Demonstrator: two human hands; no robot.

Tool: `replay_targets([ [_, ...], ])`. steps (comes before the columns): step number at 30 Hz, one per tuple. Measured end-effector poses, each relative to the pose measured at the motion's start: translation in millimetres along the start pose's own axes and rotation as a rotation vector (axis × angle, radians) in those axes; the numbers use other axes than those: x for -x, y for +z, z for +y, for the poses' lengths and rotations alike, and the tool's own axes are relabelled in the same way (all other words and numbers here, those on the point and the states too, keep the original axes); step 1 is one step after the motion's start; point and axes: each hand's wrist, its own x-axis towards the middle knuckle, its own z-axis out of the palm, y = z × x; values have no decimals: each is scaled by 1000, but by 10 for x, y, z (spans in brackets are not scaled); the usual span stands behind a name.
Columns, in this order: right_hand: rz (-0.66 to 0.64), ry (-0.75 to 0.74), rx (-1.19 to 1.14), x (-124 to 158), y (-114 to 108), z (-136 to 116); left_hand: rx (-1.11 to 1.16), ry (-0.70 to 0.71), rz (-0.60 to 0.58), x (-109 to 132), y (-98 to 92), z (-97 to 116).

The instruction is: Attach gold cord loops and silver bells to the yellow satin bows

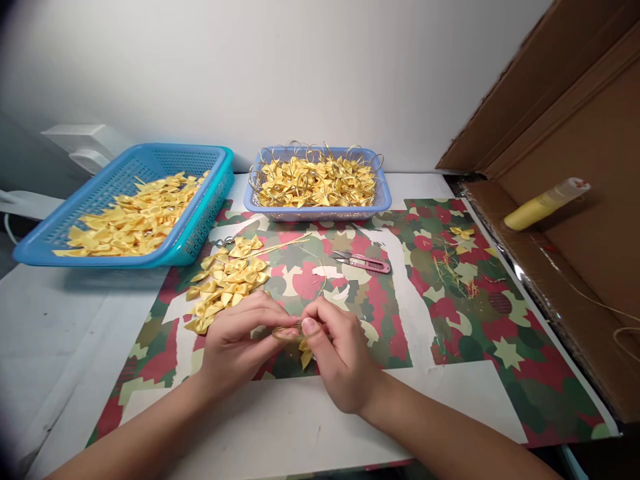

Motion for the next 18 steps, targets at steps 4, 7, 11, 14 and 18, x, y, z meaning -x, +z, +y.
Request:
replay_targets([
  [4,38,-47,23,-6,-27,-7,-12,-14,9,2,4,3],
  [7,51,-74,73,-1,-21,3,-15,-24,13,0,8,12],
  [11,71,-75,111,0,-6,12,-14,-20,16,-11,7,30],
  [14,62,-72,145,-4,-13,-3,-23,-16,13,-11,8,31],
  [18,22,-61,139,-14,-28,-28,-18,-6,-8,7,17,15],
])
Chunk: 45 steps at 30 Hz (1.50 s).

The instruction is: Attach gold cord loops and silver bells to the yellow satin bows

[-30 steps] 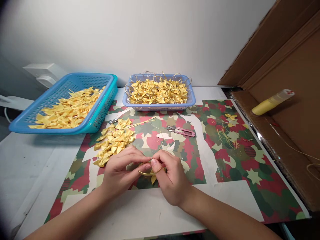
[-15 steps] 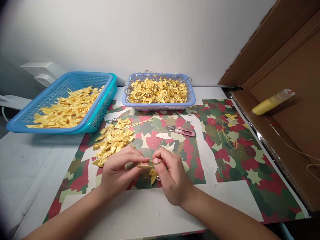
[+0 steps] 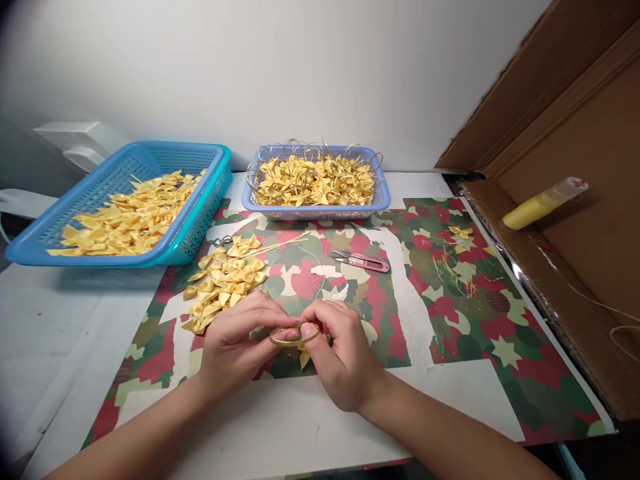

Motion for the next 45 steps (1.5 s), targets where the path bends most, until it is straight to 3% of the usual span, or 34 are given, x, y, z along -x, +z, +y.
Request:
replay_targets([
  [8,-29,175,-290,-30,-1,23,-19,21,-20,1,1,-6],
  [16,6,117,-187,-32,-14,20,-58,-6,-24,-11,-12,5],
  [18,34,78,-117,-40,-33,17,-145,-95,-98,-24,-30,24],
  [20,57,52,-64,-47,-55,18,-267,-178,-256,-29,-45,42],
  [24,66,26,3,-53,-81,26,-458,-189,-525,-6,-23,58],
  [28,43,21,67,-69,-90,24,-537,-158,-556,32,29,32],
  [32,25,75,99,-106,-133,10,-435,-161,-467,59,43,-6],
  [34,27,58,103,-126,-168,-5,-261,-274,-373,56,36,-5],
  [36,15,-4,118,-142,-203,-23,-63,-481,-293,39,26,9],
  [40,-39,-84,160,-144,-232,-54,246,-891,-242,-5,9,35],
  [42,-74,-117,187,-135,-223,-57,365,-1002,-236,-20,6,41],
  [45,-91,-169,239,-126,-201,-50,490,-1058,-210,-36,7,54],
])
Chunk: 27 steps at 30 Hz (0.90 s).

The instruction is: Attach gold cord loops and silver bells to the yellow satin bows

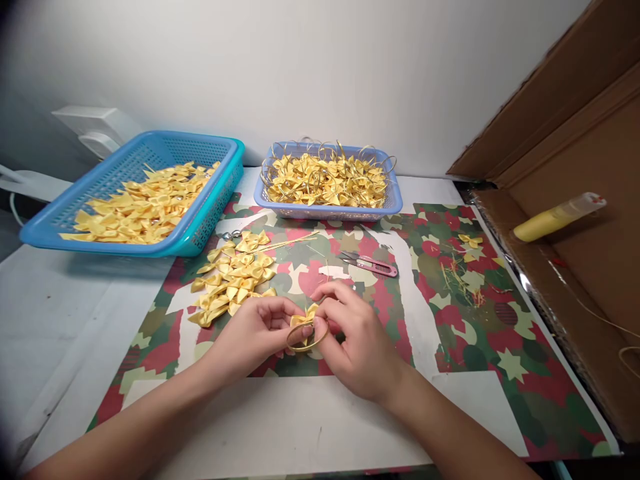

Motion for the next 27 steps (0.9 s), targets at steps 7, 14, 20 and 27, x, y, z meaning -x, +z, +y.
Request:
replay_targets([
  [7,13,-38,61,5,37,11,130,42,7,13,23,9],
  [14,38,-24,64,23,89,34,147,80,27,24,31,-22],
  [20,72,-39,61,28,107,44,36,118,60,45,35,-37],
  [27,93,-36,68,46,115,20,-157,241,135,66,50,-22],
])
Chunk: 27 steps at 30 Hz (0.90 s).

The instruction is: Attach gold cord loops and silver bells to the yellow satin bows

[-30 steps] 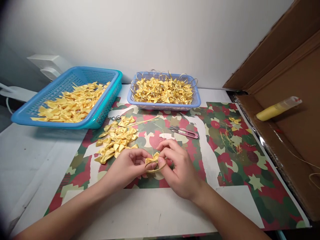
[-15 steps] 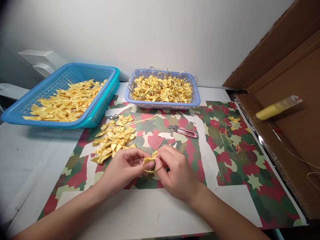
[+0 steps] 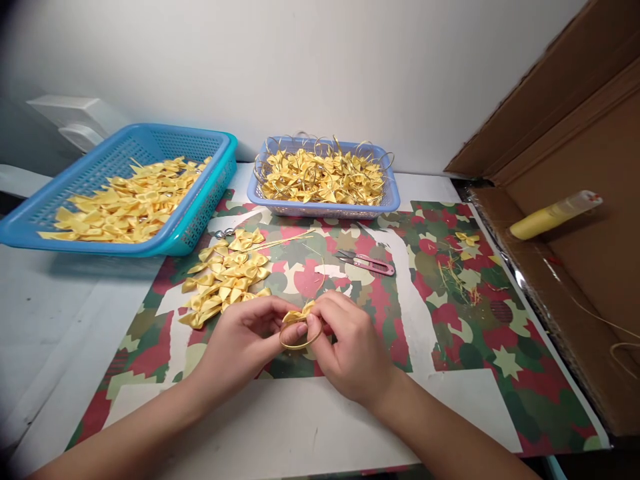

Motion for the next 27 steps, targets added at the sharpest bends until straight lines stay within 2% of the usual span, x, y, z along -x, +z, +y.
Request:
replay_targets([
  [8,35,-18,-1,0,27,-3,1,41,-19,26,-4,25],
  [12,175,-12,80,30,62,-43,100,-50,-13,3,-4,12],
  [15,274,-136,122,66,88,-93,123,-110,17,-16,3,-1],
  [17,256,-211,186,78,103,-107,102,-108,12,-18,12,-3],
  [22,182,-64,467,59,109,-57,-3,-107,-30,1,46,11],
  [27,122,49,507,44,69,-41,-39,-103,-93,15,64,-1],
])
